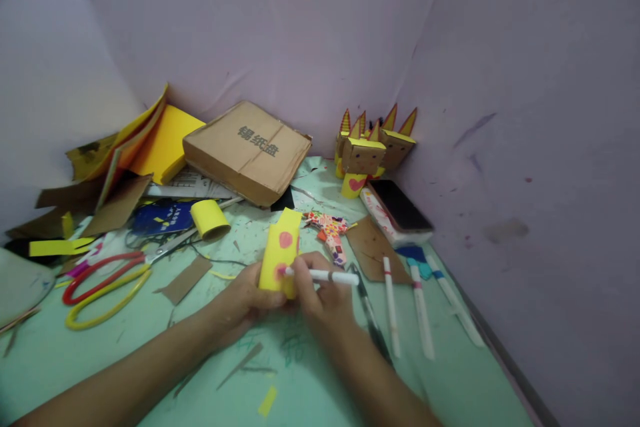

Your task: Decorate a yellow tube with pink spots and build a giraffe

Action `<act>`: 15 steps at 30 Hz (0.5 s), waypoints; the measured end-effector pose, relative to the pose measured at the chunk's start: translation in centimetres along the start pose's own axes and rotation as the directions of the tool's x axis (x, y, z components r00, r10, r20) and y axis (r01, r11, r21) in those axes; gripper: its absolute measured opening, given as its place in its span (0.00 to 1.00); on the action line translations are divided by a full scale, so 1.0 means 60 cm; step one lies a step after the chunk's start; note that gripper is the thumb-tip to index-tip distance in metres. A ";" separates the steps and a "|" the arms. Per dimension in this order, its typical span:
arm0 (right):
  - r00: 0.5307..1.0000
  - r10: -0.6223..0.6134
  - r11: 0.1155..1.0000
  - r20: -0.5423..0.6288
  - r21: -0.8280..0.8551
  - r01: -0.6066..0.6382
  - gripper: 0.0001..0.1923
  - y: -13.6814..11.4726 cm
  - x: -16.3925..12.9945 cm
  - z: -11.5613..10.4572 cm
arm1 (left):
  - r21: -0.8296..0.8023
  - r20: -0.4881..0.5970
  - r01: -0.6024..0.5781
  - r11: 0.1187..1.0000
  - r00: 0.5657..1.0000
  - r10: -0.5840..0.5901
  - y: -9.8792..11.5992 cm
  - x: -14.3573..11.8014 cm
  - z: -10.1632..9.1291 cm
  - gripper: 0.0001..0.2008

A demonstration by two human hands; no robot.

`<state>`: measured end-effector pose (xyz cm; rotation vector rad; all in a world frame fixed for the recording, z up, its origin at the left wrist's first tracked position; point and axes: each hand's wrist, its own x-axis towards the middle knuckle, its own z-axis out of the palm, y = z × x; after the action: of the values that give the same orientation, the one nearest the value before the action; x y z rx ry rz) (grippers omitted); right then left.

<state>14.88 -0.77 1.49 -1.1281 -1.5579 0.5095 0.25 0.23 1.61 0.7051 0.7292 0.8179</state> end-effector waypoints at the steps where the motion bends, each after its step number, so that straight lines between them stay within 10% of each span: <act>1: 1.000 0.001 1.000 -0.002 0.001 -0.001 0.13 0.000 0.000 0.000 | 0.000 -0.004 0.001 1.000 1.000 -0.001 0.000 0.000 0.001 0.25; 15: 1.000 -0.001 1.000 0.008 -0.016 0.001 0.15 0.000 -0.003 0.000 | 0.036 -0.028 0.008 0.999 1.000 -0.007 0.001 0.001 0.006 0.28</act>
<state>14.85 -0.92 1.40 -1.1381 -1.5721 0.5026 0.53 0.20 1.87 0.7241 0.7733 0.8112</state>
